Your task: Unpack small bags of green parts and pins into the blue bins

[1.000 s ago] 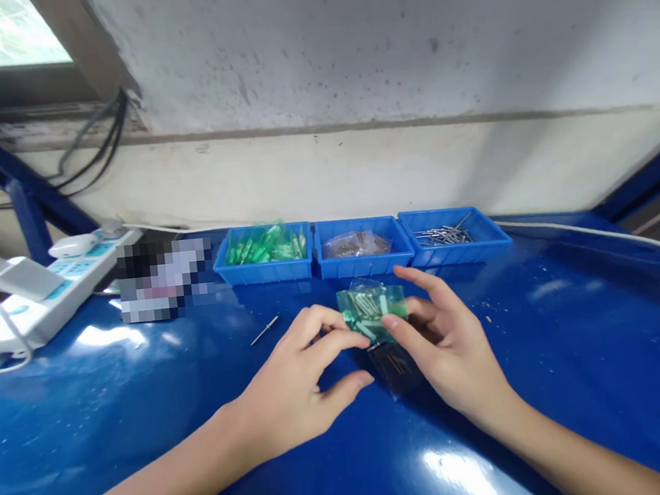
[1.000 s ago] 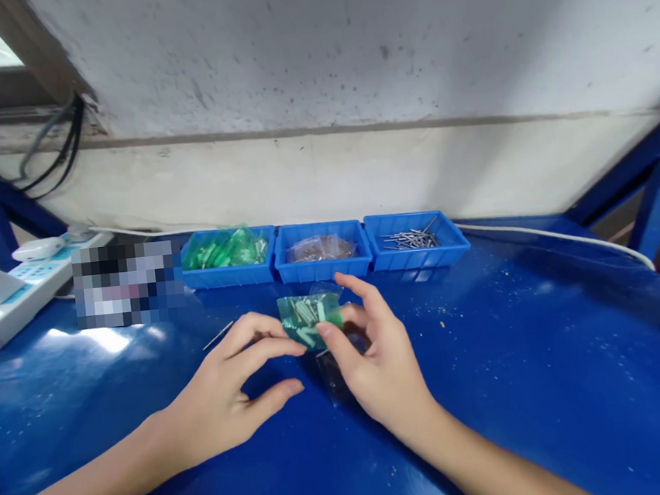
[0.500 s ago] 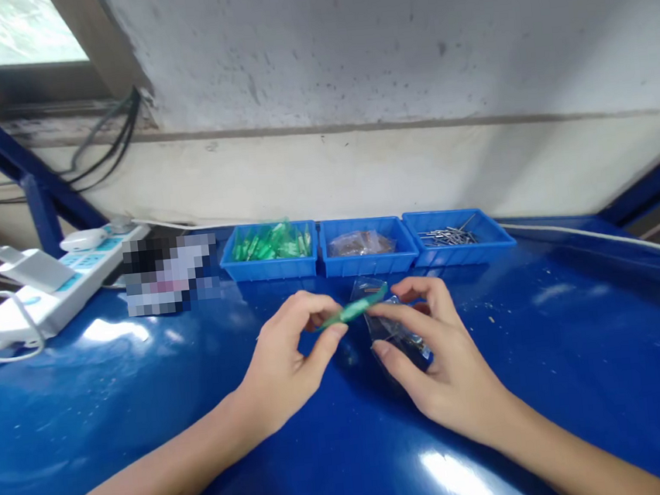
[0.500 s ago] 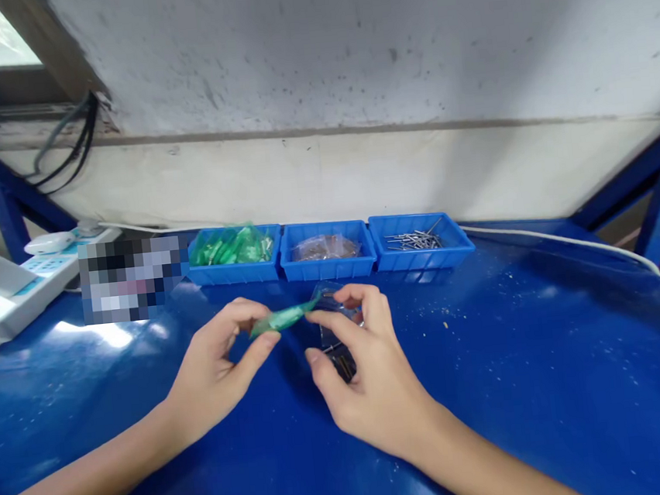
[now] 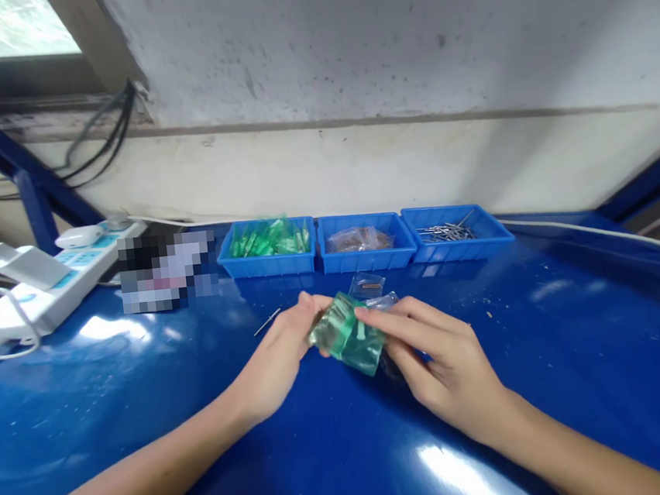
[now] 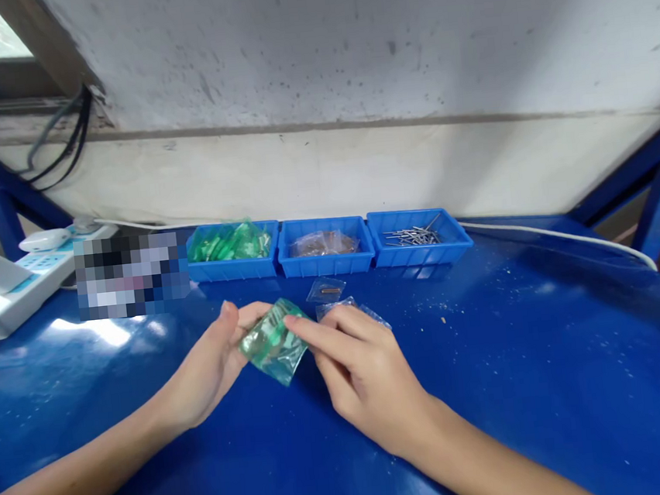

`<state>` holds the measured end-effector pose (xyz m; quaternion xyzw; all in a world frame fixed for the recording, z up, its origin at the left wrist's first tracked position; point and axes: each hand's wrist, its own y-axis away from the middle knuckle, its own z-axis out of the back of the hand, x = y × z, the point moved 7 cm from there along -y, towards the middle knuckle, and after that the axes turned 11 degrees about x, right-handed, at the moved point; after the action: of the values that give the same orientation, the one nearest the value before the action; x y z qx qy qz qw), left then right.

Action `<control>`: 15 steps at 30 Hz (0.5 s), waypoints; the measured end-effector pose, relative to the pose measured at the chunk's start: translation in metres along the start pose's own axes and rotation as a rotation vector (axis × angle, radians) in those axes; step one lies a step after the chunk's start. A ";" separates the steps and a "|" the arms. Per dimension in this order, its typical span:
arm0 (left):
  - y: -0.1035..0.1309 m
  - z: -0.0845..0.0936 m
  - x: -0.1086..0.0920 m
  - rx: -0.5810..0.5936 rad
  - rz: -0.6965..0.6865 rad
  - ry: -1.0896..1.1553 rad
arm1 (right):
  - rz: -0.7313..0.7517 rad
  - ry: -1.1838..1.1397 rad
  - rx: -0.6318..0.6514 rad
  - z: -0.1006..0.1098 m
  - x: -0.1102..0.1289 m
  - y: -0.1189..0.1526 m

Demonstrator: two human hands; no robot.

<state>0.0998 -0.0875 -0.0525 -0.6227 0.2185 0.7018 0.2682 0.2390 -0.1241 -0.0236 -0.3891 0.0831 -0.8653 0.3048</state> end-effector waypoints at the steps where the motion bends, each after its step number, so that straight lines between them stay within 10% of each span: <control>1: -0.001 0.001 0.002 -0.004 0.030 0.069 | 0.022 0.015 0.015 -0.002 0.000 0.000; 5: -0.001 0.006 -0.001 -0.099 0.030 -0.066 | -0.038 0.025 0.007 -0.004 -0.005 0.001; 9: 0.009 0.006 -0.023 -0.231 -0.260 -0.484 | -0.181 -0.024 -0.033 0.004 -0.006 0.000; 15: 0.021 -0.027 -0.041 -0.042 -0.524 -0.916 | -0.281 -0.377 0.115 -0.007 -0.006 -0.006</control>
<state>0.1097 -0.1250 -0.0161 -0.2910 -0.0982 0.8157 0.4903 0.2345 -0.1163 -0.0298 -0.5334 -0.0795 -0.8146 0.2134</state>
